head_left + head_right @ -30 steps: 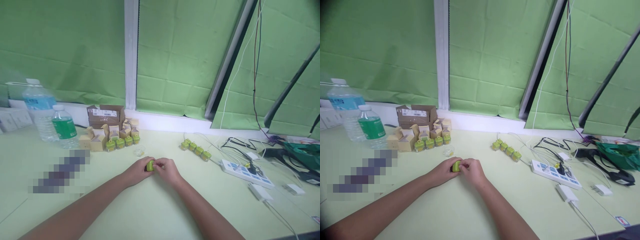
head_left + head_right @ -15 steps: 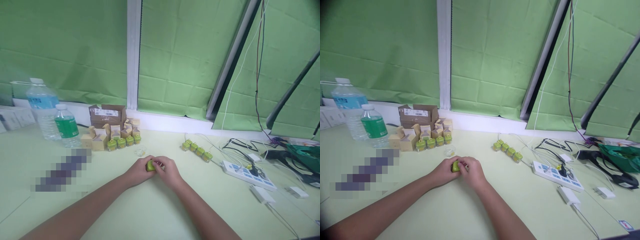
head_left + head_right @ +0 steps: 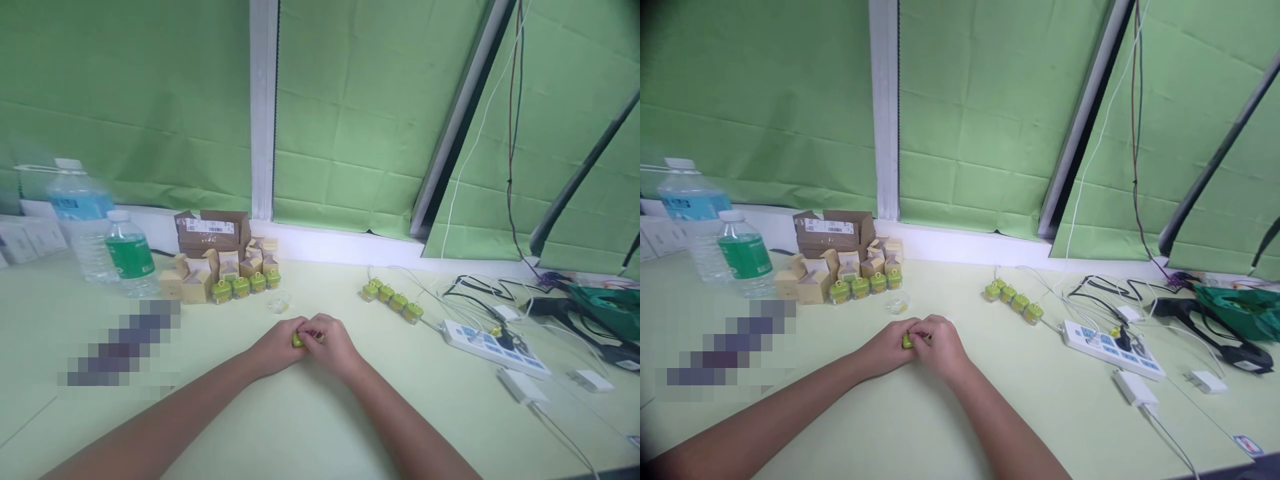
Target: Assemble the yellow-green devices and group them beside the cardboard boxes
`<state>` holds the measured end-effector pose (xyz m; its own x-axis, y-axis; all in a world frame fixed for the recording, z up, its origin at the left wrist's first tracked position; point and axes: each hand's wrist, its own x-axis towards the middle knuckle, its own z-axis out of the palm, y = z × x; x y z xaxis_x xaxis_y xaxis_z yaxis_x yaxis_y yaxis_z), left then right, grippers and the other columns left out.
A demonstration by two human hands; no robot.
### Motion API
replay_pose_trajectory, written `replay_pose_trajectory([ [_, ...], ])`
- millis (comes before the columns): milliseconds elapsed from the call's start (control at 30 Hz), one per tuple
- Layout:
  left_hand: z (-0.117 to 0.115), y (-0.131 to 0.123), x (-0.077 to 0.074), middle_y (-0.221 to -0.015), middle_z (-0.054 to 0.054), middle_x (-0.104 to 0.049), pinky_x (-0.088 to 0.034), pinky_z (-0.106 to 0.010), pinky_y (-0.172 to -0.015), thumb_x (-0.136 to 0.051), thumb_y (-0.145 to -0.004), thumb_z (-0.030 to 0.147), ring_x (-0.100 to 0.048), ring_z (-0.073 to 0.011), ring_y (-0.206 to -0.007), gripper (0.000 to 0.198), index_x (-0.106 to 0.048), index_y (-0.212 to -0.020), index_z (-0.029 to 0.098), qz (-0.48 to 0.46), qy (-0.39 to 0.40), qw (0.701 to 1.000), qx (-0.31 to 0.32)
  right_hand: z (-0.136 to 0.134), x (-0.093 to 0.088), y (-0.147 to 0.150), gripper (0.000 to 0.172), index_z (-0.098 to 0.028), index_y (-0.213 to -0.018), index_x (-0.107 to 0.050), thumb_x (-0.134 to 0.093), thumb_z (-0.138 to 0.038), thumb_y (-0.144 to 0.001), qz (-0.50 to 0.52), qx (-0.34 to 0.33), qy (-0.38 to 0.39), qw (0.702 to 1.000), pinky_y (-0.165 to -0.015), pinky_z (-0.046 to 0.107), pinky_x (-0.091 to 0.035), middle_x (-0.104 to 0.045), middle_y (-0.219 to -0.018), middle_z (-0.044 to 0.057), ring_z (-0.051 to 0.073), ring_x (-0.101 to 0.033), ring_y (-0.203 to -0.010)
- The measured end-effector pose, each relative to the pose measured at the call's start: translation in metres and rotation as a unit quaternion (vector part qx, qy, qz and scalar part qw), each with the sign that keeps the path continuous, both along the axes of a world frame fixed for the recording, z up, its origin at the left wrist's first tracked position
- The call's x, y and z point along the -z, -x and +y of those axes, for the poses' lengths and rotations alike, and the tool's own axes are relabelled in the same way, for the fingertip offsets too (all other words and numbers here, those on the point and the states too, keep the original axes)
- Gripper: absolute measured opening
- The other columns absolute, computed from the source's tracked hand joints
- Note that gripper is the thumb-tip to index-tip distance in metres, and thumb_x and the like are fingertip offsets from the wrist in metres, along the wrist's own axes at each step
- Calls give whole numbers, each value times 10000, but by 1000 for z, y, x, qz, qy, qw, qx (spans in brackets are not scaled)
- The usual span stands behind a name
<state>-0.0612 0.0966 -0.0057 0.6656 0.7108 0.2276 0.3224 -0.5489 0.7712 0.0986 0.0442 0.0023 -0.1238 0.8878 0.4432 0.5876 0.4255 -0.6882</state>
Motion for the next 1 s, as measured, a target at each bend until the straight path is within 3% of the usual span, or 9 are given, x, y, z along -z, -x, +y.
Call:
replay_pose_trajectory([
  [300, -2, -1, -2, -884, -9, -672, -431, -278, -690, -599, -792, 292, -605, -203, -820, 147, -611, -902, 196, -15, 24, 1000, 11, 4, 2, -5, 188, -229, -844, -786, -621, -141, -827, 51, -16, 30, 998, -664, 237, -497, -655, -883, 31, 129, -614, -744],
  [567, 2, -1, -1, -864, -12, -668, -457, -293, -721, -589, -808, 333, -601, -206, -824, 169, -617, -898, 193, -46, 34, 998, -3, 2, -1, -6, 243, -254, -960, -782, -572, -167, -872, 58, -63, 22, 996, -743, 247, -519, -665, -1014, 46, 150, -639, -902],
  [733, 6, -4, -2, -901, -33, -673, -472, -299, -730, -587, -862, 475, -612, -211, -853, 303, -630, -964, 193, -99, 71, 991, -46, 11, 5, -12, 296, -220, -1086, -722, -485, -175, -913, 96, 20, 19, 995, -763, 271, -523, -694, -1052, 60, 163, -648, -914],
  [867, 9, -5, 2, -812, -7, -636, -442, -266, -626, -607, -836, 546, -568, -165, -713, 367, -619, -944, 195, -130, 103, 983, -84, 7, 4, -17, 254, -204, -1005, -716, -523, -129, -859, -11, 43, 52, 998, -689, 267, -490, -700, -967, 52, 156, -638, -785],
  [1000, 16, -3, 5, -863, -21, -660, -397, -246, -551, -591, -828, 599, -500, -122, -598, 425, -598, -928, 186, -166, 146, 969, -114, -2, 4, -13, 247, -210, -1031, -717, -633, -142, -808, -132, 2, 35, 991, -763, 279, -468, -684, -1002, 72, 190, -631, -883],
])
